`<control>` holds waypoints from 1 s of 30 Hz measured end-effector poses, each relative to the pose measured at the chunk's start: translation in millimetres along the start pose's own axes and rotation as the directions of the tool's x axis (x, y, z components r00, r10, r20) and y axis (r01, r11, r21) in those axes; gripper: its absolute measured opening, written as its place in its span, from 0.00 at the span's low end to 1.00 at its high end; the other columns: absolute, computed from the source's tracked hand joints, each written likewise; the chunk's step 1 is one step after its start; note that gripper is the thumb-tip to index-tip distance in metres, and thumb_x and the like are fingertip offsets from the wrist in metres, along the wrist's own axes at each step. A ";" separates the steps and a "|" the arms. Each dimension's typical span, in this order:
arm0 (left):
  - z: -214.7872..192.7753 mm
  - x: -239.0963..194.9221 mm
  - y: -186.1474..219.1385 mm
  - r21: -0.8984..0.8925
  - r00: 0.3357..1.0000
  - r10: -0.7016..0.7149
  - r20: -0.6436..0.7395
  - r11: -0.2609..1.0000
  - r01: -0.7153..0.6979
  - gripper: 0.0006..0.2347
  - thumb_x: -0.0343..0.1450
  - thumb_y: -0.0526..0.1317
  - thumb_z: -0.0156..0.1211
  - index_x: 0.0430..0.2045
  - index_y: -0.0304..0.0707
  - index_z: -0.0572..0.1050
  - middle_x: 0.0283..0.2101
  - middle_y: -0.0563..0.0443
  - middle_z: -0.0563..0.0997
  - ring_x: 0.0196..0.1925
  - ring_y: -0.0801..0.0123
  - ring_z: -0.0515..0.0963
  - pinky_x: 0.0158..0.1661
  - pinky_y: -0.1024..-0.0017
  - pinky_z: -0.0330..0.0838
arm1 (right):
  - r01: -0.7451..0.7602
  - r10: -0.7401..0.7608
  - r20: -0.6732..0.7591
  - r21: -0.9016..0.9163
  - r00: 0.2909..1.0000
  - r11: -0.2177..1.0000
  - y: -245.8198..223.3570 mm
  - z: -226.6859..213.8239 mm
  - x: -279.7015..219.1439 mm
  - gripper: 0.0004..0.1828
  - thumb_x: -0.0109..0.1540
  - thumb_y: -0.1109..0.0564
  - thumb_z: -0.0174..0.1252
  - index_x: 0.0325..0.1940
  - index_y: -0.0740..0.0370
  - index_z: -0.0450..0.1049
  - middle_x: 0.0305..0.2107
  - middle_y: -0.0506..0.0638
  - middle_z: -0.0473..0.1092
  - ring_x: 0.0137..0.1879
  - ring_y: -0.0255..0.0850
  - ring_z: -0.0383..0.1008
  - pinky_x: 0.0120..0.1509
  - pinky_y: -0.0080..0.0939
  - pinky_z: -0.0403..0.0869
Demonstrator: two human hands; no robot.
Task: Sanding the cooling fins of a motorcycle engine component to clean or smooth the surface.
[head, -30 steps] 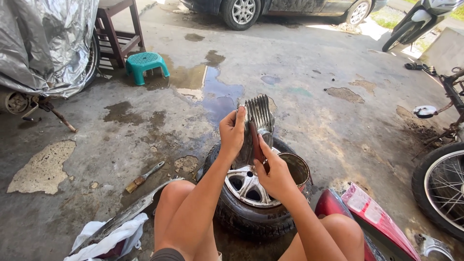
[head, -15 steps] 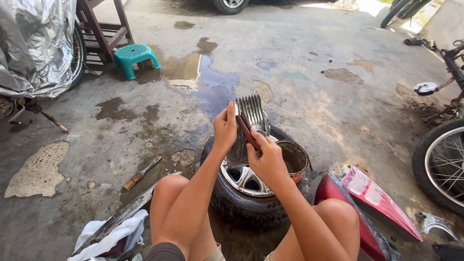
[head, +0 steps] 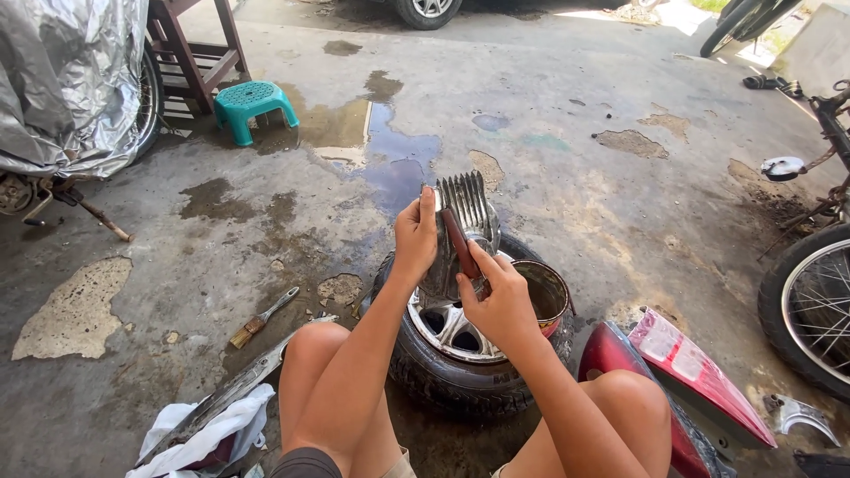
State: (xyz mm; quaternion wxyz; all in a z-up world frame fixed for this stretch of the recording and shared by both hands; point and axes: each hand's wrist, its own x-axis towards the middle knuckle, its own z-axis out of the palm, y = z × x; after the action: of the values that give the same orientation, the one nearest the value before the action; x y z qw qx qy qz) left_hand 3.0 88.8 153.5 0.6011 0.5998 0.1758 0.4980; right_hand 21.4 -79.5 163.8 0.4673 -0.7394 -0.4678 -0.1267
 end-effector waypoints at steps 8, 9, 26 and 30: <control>-8.2 10.2 -31.4 0.036 0.996 0.037 0.077 0.999 -0.040 0.25 0.80 0.54 0.47 0.10 0.46 0.70 0.13 0.54 0.69 0.20 0.77 0.65 0.27 0.75 0.59 | -0.015 0.023 0.258 -0.035 0.966 0.999 -9.9 -26.7 3.0 0.34 0.60 0.63 0.53 0.72 0.57 0.67 0.41 0.63 0.71 0.39 0.61 0.76 0.40 0.54 0.76; -10.0 12.7 -38.9 0.039 0.995 0.035 0.098 0.998 -0.039 0.27 0.80 0.55 0.46 0.10 0.46 0.75 0.12 0.53 0.74 0.19 0.77 0.67 0.27 0.76 0.62 | 0.046 -0.033 0.255 -0.046 0.966 0.998 -11.1 -27.1 2.3 0.33 0.61 0.65 0.49 0.73 0.60 0.66 0.43 0.64 0.71 0.44 0.67 0.76 0.44 0.56 0.77; -4.0 1.2 0.2 -0.014 0.997 0.064 0.033 0.998 -0.064 0.24 0.81 0.53 0.46 0.10 0.49 0.62 0.12 0.60 0.59 0.20 0.81 0.57 0.26 0.76 0.53 | -0.128 0.110 0.227 0.068 0.968 0.989 -18.7 -25.2 -14.9 0.31 0.65 0.64 0.45 0.74 0.52 0.66 0.49 0.67 0.76 0.55 0.66 0.75 0.51 0.60 0.76; 3.4 -4.8 4.1 0.012 0.998 0.055 0.019 0.998 -0.055 0.25 0.80 0.54 0.45 0.10 0.49 0.58 0.12 0.61 0.57 0.19 0.80 0.55 0.25 0.76 0.53 | -0.052 0.044 0.136 0.059 0.990 0.997 -10.5 -12.7 -6.4 0.31 0.65 0.64 0.45 0.73 0.54 0.65 0.44 0.70 0.77 0.52 0.65 0.77 0.47 0.61 0.76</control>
State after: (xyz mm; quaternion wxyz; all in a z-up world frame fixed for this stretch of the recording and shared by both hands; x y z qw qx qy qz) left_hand 2.1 82.2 156.1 0.5851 0.6129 0.1567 0.5074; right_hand 12.7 -92.1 172.6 0.4604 -0.7423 -0.4842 -0.0505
